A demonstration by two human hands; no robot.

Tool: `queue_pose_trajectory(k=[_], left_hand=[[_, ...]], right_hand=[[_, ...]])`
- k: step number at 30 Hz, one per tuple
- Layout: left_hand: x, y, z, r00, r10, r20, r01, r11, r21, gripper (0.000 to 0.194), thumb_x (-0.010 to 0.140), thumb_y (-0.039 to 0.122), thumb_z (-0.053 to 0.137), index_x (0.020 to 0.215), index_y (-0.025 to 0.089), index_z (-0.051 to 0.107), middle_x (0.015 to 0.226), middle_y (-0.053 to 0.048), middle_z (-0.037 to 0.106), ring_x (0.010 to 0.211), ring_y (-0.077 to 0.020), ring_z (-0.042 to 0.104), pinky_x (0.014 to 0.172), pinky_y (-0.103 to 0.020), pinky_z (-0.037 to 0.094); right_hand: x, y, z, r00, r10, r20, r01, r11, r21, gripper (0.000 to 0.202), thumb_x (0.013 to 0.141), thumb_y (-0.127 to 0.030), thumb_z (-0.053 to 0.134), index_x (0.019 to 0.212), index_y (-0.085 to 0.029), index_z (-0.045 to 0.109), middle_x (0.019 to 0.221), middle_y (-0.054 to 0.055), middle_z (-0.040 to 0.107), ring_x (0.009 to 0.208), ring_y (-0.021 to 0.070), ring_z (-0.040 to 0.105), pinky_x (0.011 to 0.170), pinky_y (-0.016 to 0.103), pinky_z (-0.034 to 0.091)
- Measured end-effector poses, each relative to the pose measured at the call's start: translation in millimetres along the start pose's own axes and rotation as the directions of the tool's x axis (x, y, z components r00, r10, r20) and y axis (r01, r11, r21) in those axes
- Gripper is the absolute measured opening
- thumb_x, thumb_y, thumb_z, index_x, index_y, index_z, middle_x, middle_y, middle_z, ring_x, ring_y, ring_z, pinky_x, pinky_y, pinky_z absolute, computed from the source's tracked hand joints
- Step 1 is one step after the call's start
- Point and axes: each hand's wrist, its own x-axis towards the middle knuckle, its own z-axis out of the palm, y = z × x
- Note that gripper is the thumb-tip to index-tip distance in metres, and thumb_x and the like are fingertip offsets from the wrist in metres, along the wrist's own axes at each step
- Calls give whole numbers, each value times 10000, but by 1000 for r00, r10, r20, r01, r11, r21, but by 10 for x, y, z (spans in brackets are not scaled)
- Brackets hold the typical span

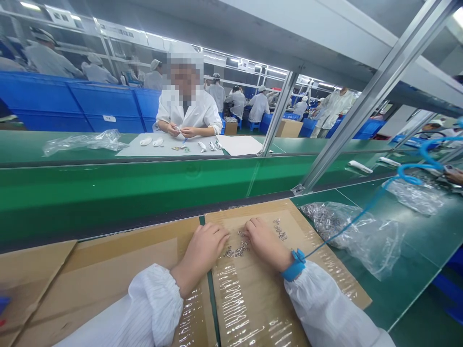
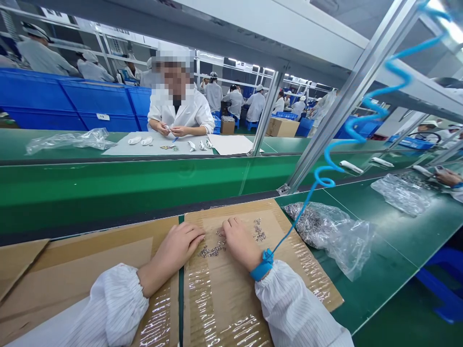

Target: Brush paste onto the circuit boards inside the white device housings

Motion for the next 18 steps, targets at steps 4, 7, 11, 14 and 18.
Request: queue_pose_trajectory(k=[4,7,11,14,18], left_hand=[[-7,2,1,1000,0,10,0,1000,-21,289,942,272,382,1016,199,651,984,-23,655,959,-205,519,809,-367,353],[-15,2,7,1000,0,6,1,999,-36,292,945,279,377,1022,204,648,985,-17,655,964,-202,518,812,-364,350],[-16,-3,17,1000,1,4,-1,999,-36,293,944,284,376,1002,204,652,968,-16,654,954,-207,516,802,-364,347],[-16,-9,22,1000,7,-4,-7,999,-38,293,945,278,372,999,203,651,966,-19,653,949,-209,517,798,-365,347],[-17,-2,29,1000,21,-9,-22,999,-37,288,942,276,378,987,203,653,948,-25,653,935,-211,520,789,-369,352]], right_hand=[[-4,33,-23,1000,23,-2,-23,1000,-8,96,880,-79,479,842,-144,539,892,66,568,845,208,493,754,324,396],[-5,61,-56,999,31,18,-30,999,-21,39,868,-130,537,842,-145,563,919,72,579,860,214,506,763,326,399],[5,60,-73,999,7,50,-4,999,-49,73,872,-158,544,817,-156,592,877,63,600,858,211,529,772,320,401],[16,41,-71,998,-16,55,20,997,-81,96,872,-141,527,804,-154,593,846,65,602,841,219,534,754,326,401],[26,29,-57,999,-39,34,43,993,-106,95,859,-114,525,791,-146,583,833,73,604,826,227,536,730,328,399]])
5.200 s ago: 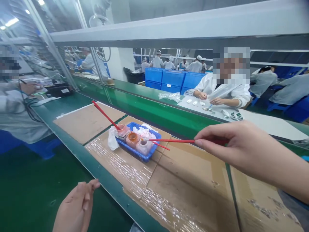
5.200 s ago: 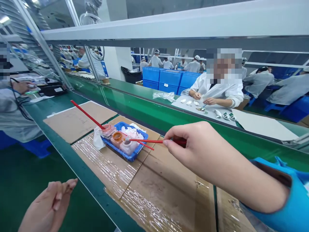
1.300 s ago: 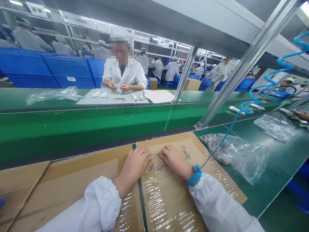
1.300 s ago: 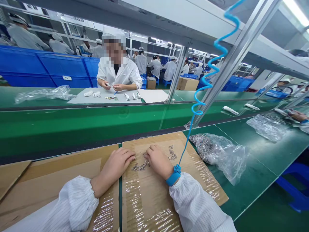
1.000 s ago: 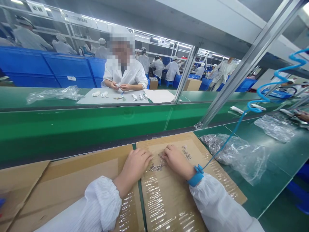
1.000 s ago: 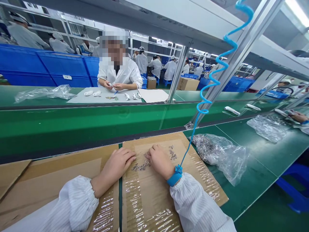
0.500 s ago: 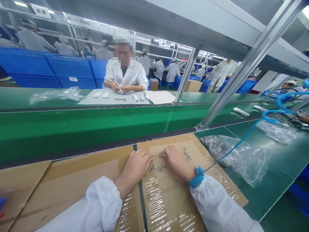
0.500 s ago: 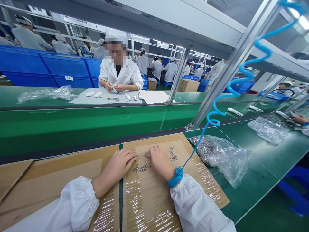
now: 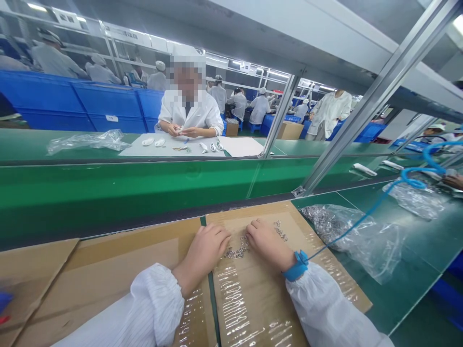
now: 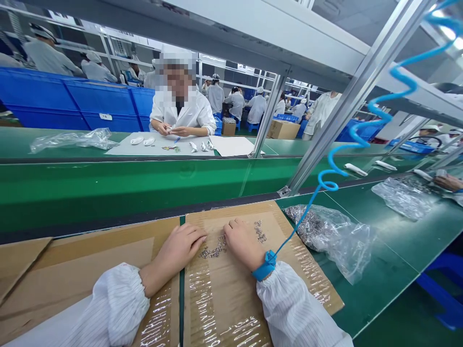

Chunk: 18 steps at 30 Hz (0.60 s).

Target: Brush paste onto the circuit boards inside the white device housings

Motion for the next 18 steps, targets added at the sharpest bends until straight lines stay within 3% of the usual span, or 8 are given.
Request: queue_pose_trajectory(k=[8,13,18], left_hand=[[6,12,24,999,19,-26,-19,1000,-18,275,939,275,385,1017,194,636,979,-35,650,950,-219,529,818,-388,373],[-8,27,33,996,23,-84,-32,993,-114,261,912,296,469,1136,200,560,1115,-36,622,1032,-213,517,882,-385,367],[-32,82,-5,989,83,-120,-109,967,-229,197,939,282,411,941,215,596,949,27,654,899,-157,536,824,-329,369]], right_hand=[[5,-6,24,986,28,-163,-8,993,122,137,871,-81,486,765,-155,533,739,55,598,739,203,546,664,302,402],[-24,-76,-58,946,7,-325,93,951,293,96,872,-90,497,819,-169,514,760,32,596,737,167,556,651,274,439],[-71,-157,-172,900,-34,-434,222,893,391,92,912,-135,447,877,-183,517,796,35,594,780,158,553,681,279,469]])
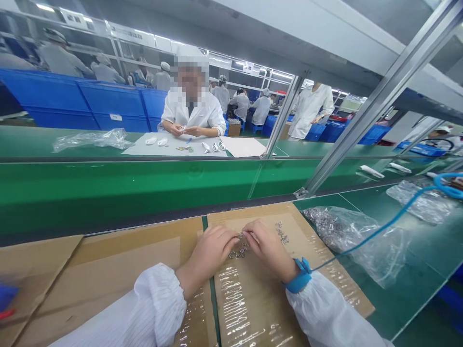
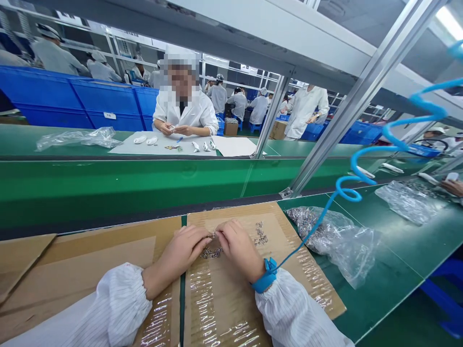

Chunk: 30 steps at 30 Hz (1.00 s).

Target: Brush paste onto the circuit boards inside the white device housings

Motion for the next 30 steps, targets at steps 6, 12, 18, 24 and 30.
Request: queue_pose_trajectory(k=[6,12,18,24,30], left_hand=[[-28,70,-47,995,56,-86,-67,988,-136,183,930,243,427,837,202,579,804,42,629,765,-118,499,748,-286,352],[-54,77,-61,983,114,-144,-139,975,-172,192,928,215,430,802,187,573,748,31,618,713,-113,478,707,-280,338],[-84,71,-73,978,151,-146,-176,968,-179,216,935,222,411,804,183,579,759,13,627,705,-120,478,703,-288,335],[-63,154,-84,994,-108,12,100,869,-484,296,914,278,395,682,170,543,678,-4,562,676,-132,493,649,-263,360],[-40,188,-19,933,-303,193,342,590,-731,250,859,206,389,649,166,519,609,10,529,622,-122,491,613,-242,373]], right_hand=[[-12,-37,-60,988,-58,-141,91,966,240,120,886,-102,491,904,-202,555,846,39,622,812,155,563,726,305,478],[-24,-73,-66,980,190,-63,-101,743,662,50,819,-178,627,792,-206,596,809,27,629,800,151,603,721,301,500],[-24,-111,-73,972,229,-43,-112,621,775,89,790,-167,645,732,-195,583,759,16,597,751,135,583,679,272,500],[-58,-103,-107,992,-38,-122,92,873,480,173,844,-66,466,814,-207,562,795,39,603,785,150,575,704,310,491],[-71,-122,-102,957,-215,-194,269,906,327,257,815,7,397,823,-213,529,806,45,578,773,150,555,671,303,491]])
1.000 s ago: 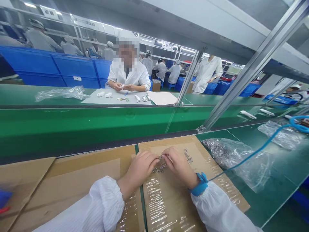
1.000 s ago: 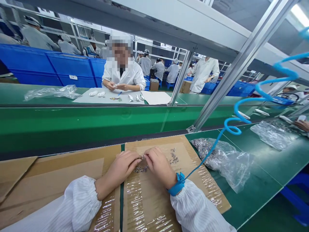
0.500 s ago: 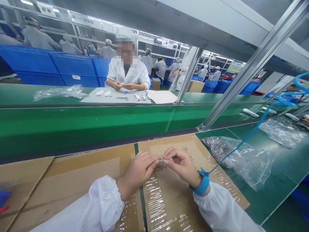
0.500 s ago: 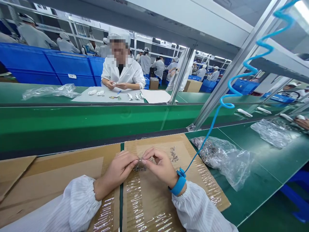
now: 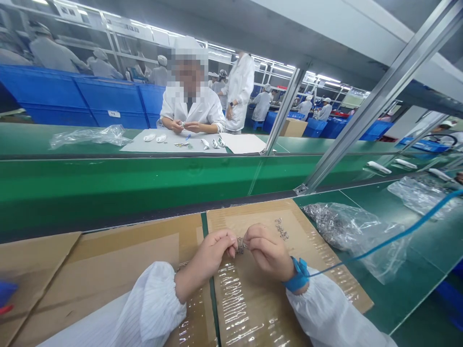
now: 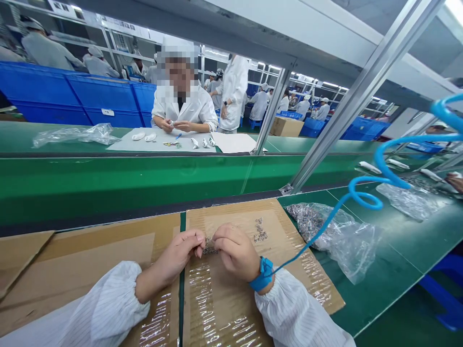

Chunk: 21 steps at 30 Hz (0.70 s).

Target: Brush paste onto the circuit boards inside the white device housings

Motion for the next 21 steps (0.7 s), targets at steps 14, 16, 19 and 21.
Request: queue_pose_trajectory(k=[14,16,19,21], left_hand=[[-27,66,-217,536,597,597,-629,-189,754,133,861,73,461,951,119,547,678,-18,531,642,-142,437,566,-300,316],[-25,75,-215,540,608,581,-616,-185,766,115,866,75,462,920,125,550,659,-12,516,630,-141,435,560,-301,311],[-15,79,-214,562,655,505,-573,-132,809,107,876,91,464,894,136,559,632,-3,508,617,-139,434,554,-298,301],[-11,77,-203,580,693,429,-559,-46,828,102,877,108,478,900,142,572,639,-2,533,614,-135,441,556,-292,308]], right_hand=[[25,-109,58,816,576,-46,-554,802,224,93,817,-218,601,746,-187,550,699,10,590,652,123,562,588,240,462],[13,-121,56,847,525,-83,-510,847,150,97,824,-207,606,741,-192,560,700,13,606,662,130,572,600,250,460],[-10,-109,56,853,507,-125,-478,855,200,95,831,-216,610,758,-196,554,720,18,612,675,137,586,603,257,473],[-23,-88,61,841,522,-145,-473,837,276,81,839,-215,602,779,-198,550,745,21,610,701,142,596,617,263,487]])
